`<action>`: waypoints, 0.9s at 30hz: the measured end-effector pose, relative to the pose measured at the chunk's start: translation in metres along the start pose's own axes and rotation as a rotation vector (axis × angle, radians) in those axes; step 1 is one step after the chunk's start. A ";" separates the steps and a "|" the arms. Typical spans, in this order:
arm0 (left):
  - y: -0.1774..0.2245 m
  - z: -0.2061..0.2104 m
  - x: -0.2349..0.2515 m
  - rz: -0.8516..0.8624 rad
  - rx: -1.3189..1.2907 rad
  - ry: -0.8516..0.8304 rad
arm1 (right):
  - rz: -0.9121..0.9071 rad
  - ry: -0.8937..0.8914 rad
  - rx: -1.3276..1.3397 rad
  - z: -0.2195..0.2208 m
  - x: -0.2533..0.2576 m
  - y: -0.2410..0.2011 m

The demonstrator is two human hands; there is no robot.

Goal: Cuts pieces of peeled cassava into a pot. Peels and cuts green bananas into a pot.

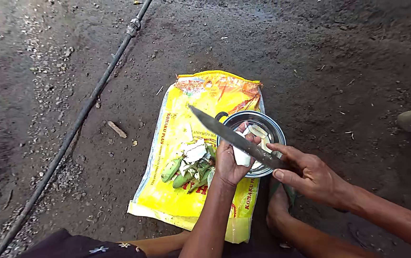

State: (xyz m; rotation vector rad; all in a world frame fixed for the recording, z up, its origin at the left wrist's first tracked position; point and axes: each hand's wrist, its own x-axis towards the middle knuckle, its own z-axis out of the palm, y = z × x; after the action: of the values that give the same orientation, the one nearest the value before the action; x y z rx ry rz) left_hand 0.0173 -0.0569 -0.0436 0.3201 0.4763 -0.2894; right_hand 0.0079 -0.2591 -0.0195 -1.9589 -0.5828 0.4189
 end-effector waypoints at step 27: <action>0.009 0.014 -0.024 0.054 -0.332 -0.063 | -0.396 -0.023 -0.128 0.029 0.010 -0.026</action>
State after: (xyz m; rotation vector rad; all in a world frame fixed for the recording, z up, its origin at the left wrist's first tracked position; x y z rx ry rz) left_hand 0.0063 -0.0490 -0.0178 0.0000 0.4443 -0.1637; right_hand -0.0050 -0.2225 -0.0094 -1.9006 -1.0095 0.1582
